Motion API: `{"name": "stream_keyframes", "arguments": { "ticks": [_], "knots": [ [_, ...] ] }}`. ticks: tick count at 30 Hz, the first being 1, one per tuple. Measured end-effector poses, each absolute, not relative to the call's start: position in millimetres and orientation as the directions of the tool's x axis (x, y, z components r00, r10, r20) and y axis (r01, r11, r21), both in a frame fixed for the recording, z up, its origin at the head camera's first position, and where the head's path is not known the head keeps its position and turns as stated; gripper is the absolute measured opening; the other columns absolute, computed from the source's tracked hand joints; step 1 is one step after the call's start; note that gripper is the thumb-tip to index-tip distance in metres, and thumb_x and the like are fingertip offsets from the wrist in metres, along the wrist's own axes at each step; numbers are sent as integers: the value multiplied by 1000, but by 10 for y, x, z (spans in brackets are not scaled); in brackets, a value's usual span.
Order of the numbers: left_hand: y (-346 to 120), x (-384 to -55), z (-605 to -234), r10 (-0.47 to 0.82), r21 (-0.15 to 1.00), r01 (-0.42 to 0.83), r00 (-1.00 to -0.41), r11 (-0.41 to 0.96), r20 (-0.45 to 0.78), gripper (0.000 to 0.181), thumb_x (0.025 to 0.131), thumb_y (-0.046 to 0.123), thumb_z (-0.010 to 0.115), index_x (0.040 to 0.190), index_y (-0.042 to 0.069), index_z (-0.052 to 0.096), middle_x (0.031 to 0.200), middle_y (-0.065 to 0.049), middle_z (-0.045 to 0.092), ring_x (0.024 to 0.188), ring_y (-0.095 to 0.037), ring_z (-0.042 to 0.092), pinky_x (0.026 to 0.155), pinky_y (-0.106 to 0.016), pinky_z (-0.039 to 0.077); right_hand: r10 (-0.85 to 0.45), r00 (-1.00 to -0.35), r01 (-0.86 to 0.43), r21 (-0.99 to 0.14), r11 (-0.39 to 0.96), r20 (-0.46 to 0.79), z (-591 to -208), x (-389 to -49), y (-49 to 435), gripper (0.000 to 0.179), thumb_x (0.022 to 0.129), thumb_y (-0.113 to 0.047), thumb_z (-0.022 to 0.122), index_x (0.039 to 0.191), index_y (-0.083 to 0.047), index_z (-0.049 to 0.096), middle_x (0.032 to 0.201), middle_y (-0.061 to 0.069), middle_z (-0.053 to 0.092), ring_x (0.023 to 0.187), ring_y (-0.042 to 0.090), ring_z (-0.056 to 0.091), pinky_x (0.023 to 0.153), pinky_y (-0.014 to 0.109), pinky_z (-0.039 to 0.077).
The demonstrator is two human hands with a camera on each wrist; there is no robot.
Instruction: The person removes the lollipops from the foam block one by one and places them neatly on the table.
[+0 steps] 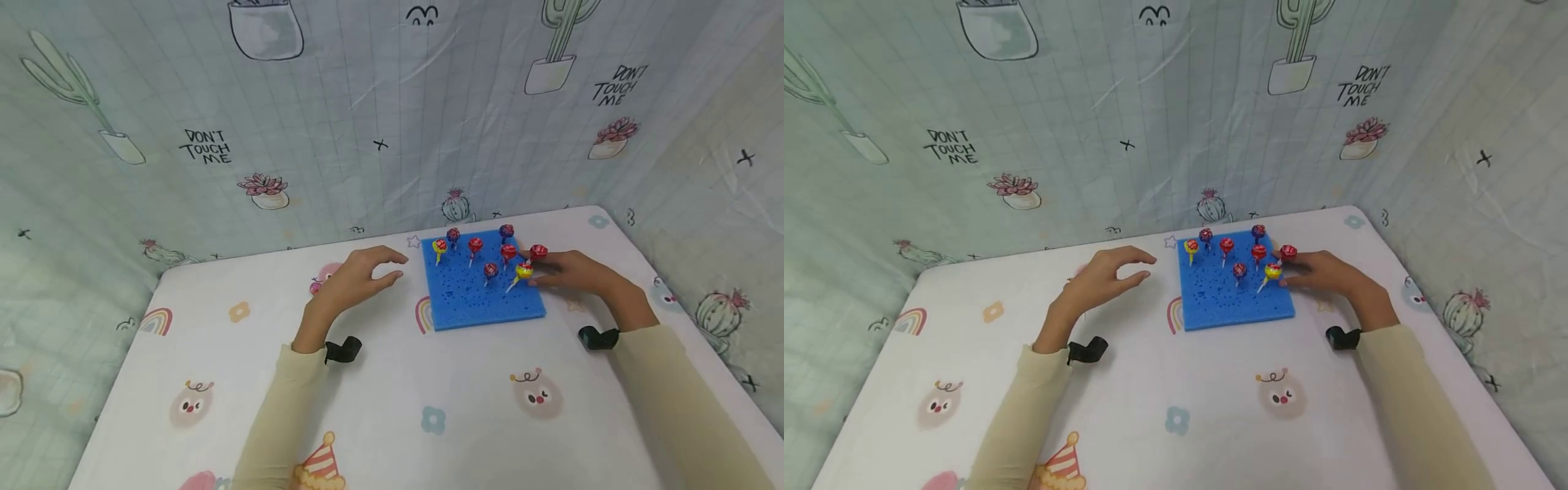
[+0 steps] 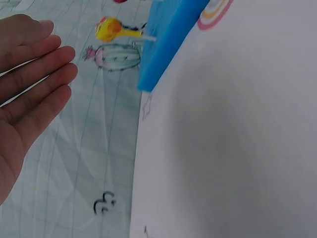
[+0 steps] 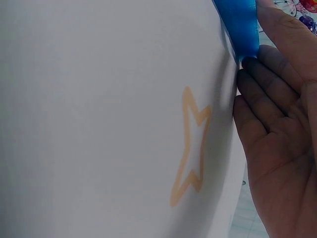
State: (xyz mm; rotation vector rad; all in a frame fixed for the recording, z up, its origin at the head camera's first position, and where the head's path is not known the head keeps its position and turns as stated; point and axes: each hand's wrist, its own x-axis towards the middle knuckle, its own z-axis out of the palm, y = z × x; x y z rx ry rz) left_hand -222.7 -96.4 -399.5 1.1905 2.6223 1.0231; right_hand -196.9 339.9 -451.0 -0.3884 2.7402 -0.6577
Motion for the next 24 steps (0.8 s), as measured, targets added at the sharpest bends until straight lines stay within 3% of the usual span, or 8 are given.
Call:
{"name": "stream_keyframes", "arguments": {
  "ticks": [12, 24],
  "knots": [
    [-448, -2165, -4088, 760, 639, 682, -609, 356, 226, 31, 100, 11, 66, 130, 4, 66, 126, -14, 69, 117, -28, 66, 102, -42, 53, -326, -925, -201, -474, 857, -195, -4489, -1958, 3425, 77, 93, -44, 72, 152, -4, 44, 148, 27, 49, 139, 52, 40, 108, 66, 38],
    [-98, -2111, -4199, 765, 697, 633, -615, 336, 190, 41, 101, 15, 66, 138, 0, 59, 138, -17, 62, 124, -31, 63, 105, -43, 51, -332, -917, -198, -470, 860, -221, -4503, -1982, 3416, 78, 94, -44, 72, 154, -4, 42, 149, 28, 48, 138, 52, 41, 108, 66, 39]
  ]
}}
